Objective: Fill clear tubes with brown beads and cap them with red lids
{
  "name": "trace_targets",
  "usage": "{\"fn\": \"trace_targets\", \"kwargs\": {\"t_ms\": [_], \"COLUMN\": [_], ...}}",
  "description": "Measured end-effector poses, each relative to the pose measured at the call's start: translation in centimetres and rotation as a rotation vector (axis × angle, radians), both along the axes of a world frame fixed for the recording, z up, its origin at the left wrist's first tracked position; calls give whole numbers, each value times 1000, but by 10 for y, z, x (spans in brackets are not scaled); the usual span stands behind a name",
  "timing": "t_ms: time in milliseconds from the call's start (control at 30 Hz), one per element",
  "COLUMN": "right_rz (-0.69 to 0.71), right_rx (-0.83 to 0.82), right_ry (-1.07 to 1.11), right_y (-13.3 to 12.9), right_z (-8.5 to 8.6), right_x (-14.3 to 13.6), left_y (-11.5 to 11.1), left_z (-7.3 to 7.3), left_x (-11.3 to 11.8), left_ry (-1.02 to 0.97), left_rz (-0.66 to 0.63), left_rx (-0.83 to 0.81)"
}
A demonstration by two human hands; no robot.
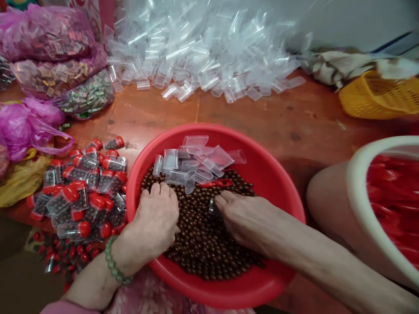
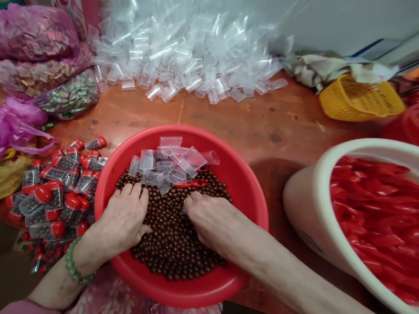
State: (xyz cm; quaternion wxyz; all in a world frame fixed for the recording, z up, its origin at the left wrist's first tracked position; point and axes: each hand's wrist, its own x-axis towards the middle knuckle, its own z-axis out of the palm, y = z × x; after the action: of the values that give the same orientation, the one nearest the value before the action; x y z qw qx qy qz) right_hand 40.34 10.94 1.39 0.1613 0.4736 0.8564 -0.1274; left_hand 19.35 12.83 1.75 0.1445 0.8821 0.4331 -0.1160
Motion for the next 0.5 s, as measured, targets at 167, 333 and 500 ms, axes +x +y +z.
{"fn": "trace_targets", "kwargs": {"t_ms": [167, 333, 500], "right_rz": [64, 51, 1], "right_rx": [-76, -185, -242], "right_ry": [104, 278, 499], "right_y": [9, 20, 24], "right_z": [-18, -21, -16], "right_x": [-27, -47, -37], "left_y": [4, 5, 11], "left_z": [-1, -2, 7], "left_x": [3, -1, -9], "left_ry": [-10, -67, -278], "left_rz": [-98, -102, 47], "left_rx": [-177, -241, -399]}}
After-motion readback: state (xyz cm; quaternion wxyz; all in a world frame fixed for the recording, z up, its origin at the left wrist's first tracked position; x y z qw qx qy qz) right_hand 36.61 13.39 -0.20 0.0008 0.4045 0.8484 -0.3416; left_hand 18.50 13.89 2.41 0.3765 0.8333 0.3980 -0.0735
